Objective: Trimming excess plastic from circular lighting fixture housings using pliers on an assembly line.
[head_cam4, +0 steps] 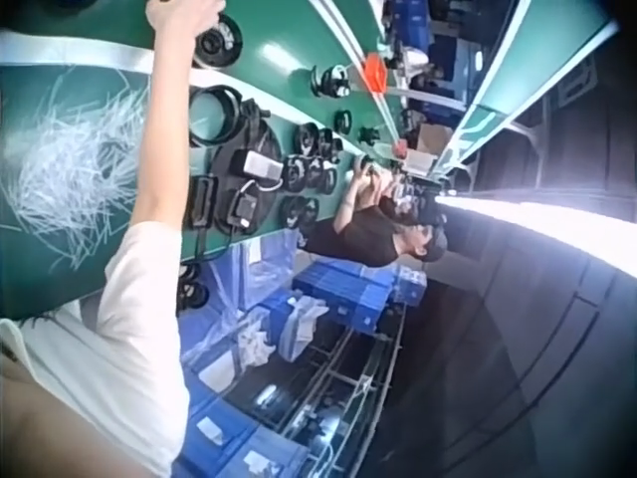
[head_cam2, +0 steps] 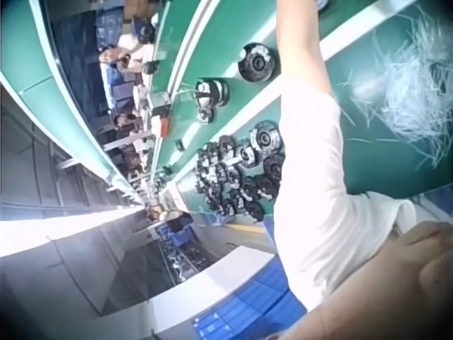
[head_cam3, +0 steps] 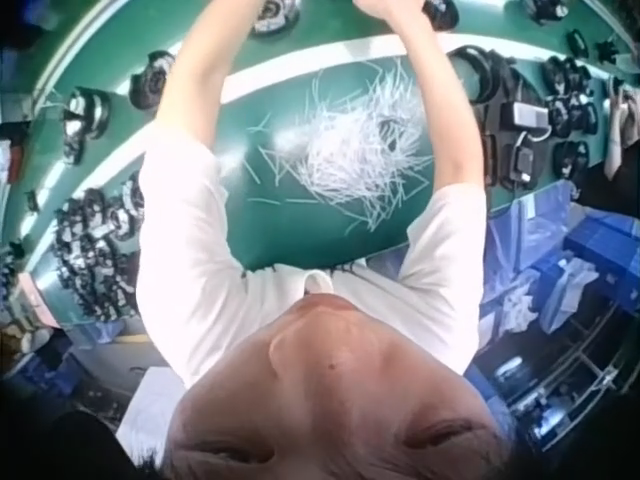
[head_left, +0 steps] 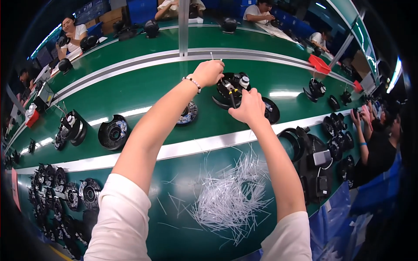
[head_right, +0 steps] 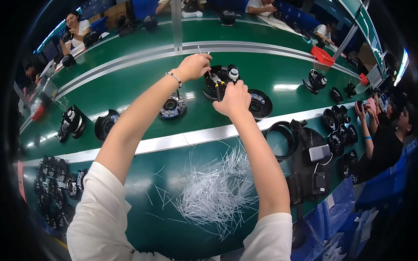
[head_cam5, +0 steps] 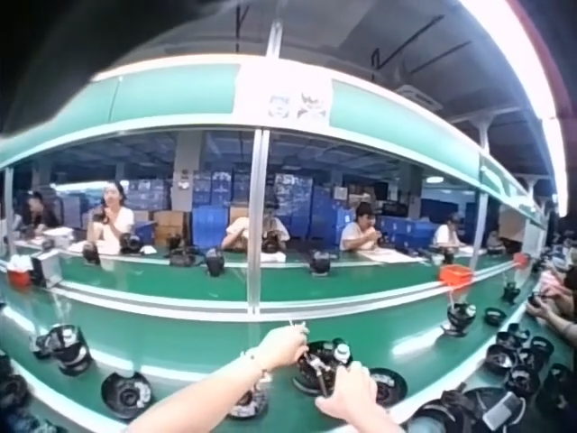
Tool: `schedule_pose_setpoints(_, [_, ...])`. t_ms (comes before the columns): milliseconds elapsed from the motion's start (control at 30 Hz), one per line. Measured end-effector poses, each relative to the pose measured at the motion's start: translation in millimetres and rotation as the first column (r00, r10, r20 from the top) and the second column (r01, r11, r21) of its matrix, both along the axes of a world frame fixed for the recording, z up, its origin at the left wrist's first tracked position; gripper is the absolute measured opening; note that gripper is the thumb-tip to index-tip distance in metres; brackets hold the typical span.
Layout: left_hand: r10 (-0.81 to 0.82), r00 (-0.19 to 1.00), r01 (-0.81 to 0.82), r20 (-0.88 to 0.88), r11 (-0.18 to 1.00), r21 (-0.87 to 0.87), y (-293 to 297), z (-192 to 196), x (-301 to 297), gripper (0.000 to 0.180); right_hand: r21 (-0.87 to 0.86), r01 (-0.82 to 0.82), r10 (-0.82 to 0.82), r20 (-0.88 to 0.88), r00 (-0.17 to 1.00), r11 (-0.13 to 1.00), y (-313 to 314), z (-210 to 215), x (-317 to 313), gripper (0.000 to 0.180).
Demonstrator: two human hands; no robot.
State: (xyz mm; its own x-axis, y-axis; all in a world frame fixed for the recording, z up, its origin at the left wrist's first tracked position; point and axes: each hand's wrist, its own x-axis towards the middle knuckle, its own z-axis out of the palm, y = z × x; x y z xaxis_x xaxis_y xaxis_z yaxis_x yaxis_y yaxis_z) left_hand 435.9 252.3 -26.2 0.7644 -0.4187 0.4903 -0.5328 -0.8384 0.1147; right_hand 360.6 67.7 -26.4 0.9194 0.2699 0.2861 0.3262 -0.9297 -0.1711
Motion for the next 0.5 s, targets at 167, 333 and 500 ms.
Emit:
schedule_pose_setpoints(167, [0.016, 0.999, -0.017, -0.041, 1.0, -0.024, -12.6, -0.5, -2.9, 0.019, -0.015, 0.023, -0.023, -0.024, 0.999, 1.0, 0.5, -0.2, 1.9, 0.046])
schedule_pose_setpoints(333, [0.044, 0.999, -0.044, 0.0, 0.999, 0.014, -18.2, -0.7, 1.0, 0.017, -0.039, 0.014, -0.014, -0.018, 1.0, 0.999, -7.4, 1.7, -6.6, 0.047])
schedule_pose_setpoints(500, [0.031, 0.999, -0.031, -0.014, 1.0, -0.003, -32.2, 0.5, 1.0, 0.016, -0.026, 0.047, -0.047, 0.009, 0.999, 0.999, -8.7, -2.4, -3.8, 0.049])
